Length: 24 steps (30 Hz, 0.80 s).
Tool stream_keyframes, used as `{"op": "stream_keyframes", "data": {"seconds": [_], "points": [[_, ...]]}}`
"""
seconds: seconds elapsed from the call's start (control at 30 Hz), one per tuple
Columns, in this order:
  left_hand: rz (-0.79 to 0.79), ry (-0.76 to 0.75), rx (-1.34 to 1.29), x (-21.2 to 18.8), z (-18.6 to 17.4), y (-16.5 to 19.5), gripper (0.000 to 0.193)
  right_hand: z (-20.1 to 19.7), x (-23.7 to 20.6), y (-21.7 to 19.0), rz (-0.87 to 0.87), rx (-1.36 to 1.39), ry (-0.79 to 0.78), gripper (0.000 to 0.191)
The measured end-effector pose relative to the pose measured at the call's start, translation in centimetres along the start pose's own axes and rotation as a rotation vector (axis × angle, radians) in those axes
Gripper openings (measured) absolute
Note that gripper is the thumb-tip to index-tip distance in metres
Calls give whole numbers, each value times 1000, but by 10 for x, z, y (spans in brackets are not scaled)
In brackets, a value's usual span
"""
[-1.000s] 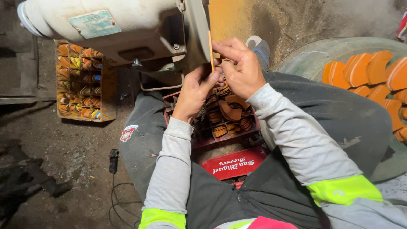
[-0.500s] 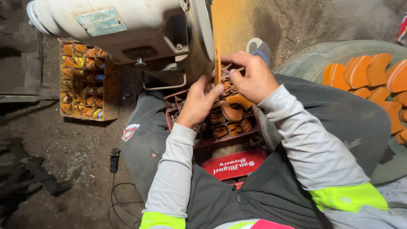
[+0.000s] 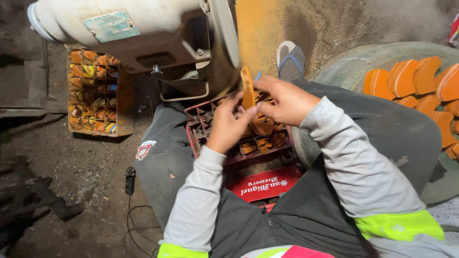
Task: The person sits on the floor and repeatedly picks up orange shoe sole parts from a crate, grinds their edges against a bench grinder, and places them on a nearby surface. The process is repeated for multiple parts.
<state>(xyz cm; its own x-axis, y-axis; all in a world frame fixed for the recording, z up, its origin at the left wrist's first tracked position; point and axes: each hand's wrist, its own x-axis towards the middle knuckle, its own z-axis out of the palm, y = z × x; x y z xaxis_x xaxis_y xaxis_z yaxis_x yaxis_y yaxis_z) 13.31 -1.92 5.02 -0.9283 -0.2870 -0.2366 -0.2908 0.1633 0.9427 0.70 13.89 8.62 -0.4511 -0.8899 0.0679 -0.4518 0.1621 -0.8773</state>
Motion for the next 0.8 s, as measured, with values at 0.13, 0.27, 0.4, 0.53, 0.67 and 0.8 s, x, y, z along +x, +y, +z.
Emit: {"op": "stream_keyframes", "data": {"seconds": [0.13, 0.27, 0.4, 0.53, 0.67, 0.8], "points": [[149, 115, 268, -13, 19, 0, 31, 5, 1, 3, 190, -76, 50, 41], [254, 209, 460, -14, 1, 12, 32, -12, 3, 0, 233, -127, 111, 39], [744, 365, 543, -7, -13, 20, 50, -29, 6, -6, 381, -1, 25, 43], [401, 144, 419, 4, -6, 16, 37, -26, 11, -8, 432, 217, 153, 33], [-30, 0, -225, 25, -8, 11, 36, -14, 26, 0, 160, 310, 321, 26], [3, -59, -545, 54, -12, 11, 33, -3, 45, 11, -107, 56, 446, 34]]}}
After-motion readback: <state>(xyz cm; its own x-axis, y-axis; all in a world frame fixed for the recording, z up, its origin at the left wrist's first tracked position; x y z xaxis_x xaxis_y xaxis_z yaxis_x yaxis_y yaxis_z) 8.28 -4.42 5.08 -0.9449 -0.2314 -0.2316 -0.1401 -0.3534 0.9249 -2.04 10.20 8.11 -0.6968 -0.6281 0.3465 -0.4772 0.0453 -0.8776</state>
